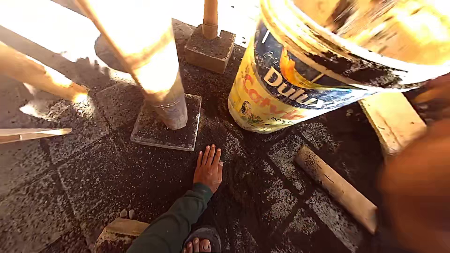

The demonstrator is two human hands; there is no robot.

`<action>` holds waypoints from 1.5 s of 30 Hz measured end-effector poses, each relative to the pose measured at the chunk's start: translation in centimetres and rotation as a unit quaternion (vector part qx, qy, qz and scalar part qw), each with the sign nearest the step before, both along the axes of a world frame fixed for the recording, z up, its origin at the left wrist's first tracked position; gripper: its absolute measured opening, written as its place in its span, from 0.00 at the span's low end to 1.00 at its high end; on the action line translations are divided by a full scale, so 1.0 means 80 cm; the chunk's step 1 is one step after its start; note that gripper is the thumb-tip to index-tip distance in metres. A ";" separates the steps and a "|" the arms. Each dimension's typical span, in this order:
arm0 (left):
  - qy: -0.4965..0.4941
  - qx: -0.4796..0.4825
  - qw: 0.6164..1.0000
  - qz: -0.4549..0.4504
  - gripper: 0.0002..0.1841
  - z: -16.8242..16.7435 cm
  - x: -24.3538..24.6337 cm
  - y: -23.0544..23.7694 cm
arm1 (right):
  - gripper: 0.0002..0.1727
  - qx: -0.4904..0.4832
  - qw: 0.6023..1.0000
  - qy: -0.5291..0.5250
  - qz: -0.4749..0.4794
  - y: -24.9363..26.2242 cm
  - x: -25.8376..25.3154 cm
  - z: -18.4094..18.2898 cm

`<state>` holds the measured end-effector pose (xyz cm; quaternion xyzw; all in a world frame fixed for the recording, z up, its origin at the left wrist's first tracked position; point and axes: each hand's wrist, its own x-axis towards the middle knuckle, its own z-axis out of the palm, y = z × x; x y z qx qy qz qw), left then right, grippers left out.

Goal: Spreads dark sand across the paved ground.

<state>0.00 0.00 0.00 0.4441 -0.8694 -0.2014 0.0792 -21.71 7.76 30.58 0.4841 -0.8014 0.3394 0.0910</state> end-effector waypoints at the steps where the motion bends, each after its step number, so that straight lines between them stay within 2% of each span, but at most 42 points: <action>1: 0.022 0.022 0.999 0.008 0.28 0.003 0.002 0.000 | 0.25 0.003 0.996 -0.065 0.059 -0.025 0.040 -0.017; 2: 0.063 0.032 0.997 0.018 0.27 0.005 0.008 0.001 | 0.25 0.014 0.988 -0.111 0.108 -0.042 0.065 -0.051; 4: 0.141 0.059 0.988 0.011 0.23 0.015 0.031 0.003 | 0.23 0.106 0.965 -0.190 0.149 -0.059 0.086 -0.131; 7: 0.148 0.035 0.987 -0.049 0.23 0.039 0.096 0.003 | 0.21 0.216 0.935 -0.208 0.189 -0.086 0.088 -0.215; 8: 0.126 0.019 0.991 -0.041 0.26 0.044 0.120 -0.001 | 0.20 0.227 0.932 -0.189 0.212 -0.101 0.085 -0.233; 10: 0.059 0.007 0.997 0.039 0.36 0.046 0.154 -0.013 | 0.18 0.224 0.930 -0.144 0.252 -0.140 0.078 -0.257; 12: -0.024 0.037 0.988 0.150 0.49 0.039 0.167 -0.030 | 0.19 0.237 0.928 -0.105 0.267 -0.188 0.067 -0.276; 14: -0.076 0.064 0.971 0.219 0.57 0.032 0.159 -0.043 | 0.24 0.273 0.921 -0.087 0.264 -0.234 0.057 -0.292; 18: -0.085 0.074 0.957 0.266 0.58 0.029 0.122 -0.045 | 0.31 0.299 0.912 -0.107 0.259 -0.279 0.061 -0.338; 20: -0.078 0.064 0.956 0.274 0.55 0.028 0.112 -0.042 | 0.30 0.233 0.932 -0.100 0.257 -0.270 0.083 -0.363; 22: -0.073 0.069 0.960 0.261 0.52 0.029 0.105 -0.032 | 0.29 0.168 0.946 -0.096 0.260 -0.248 0.108 -0.372; 25: -0.027 0.058 0.973 0.221 0.44 0.029 0.084 -0.009 | 0.26 0.137 0.947 -0.096 0.273 -0.204 0.134 -0.365; 28: 0.098 0.110 0.982 0.120 0.33 0.036 0.070 0.026 | 0.30 0.188 0.922 -0.120 0.317 -0.155 0.145 -0.353; 30: 0.162 0.188 0.968 0.020 0.31 0.055 0.081 0.054 | 0.32 0.235 0.889 -0.170 0.354 -0.115 0.146 -0.335; 31: 0.184 0.195 0.963 -0.009 0.31 0.063 0.088 0.062 | 0.32 0.236 0.883 -0.192 0.358 -0.098 0.144 -0.325; 33: 0.192 0.158 0.968 0.001 0.29 0.073 0.100 0.056 | 0.30 0.203 0.902 -0.204 0.321 -0.073 0.137 -0.309; 36: 0.088 0.143 0.976 0.136 0.33 0.072 0.105 0.008 | 0.28 0.193 0.935 -0.163 0.250 -0.091 0.114 -0.303; 39: -0.028 0.140 0.969 0.200 0.45 0.054 0.098 -0.028 | 0.31 0.264 0.928 -0.120 0.233 -0.156 0.095 -0.310; 41: -0.054 0.125 0.973 0.185 0.48 0.043 0.089 -0.024 | 0.32 0.314 0.910 -0.089 0.256 -0.191 0.098 -0.325; 43: -0.032 0.130 0.980 0.147 0.43 0.038 0.085 -0.010 | 0.33 0.299 0.907 -0.061 0.292 -0.193 0.118 -0.345; 45: 0.040 0.159 0.983 0.080 0.35 0.041 0.092 0.012 | 0.35 0.261 0.904 -0.044 0.336 -0.162 0.136 -0.360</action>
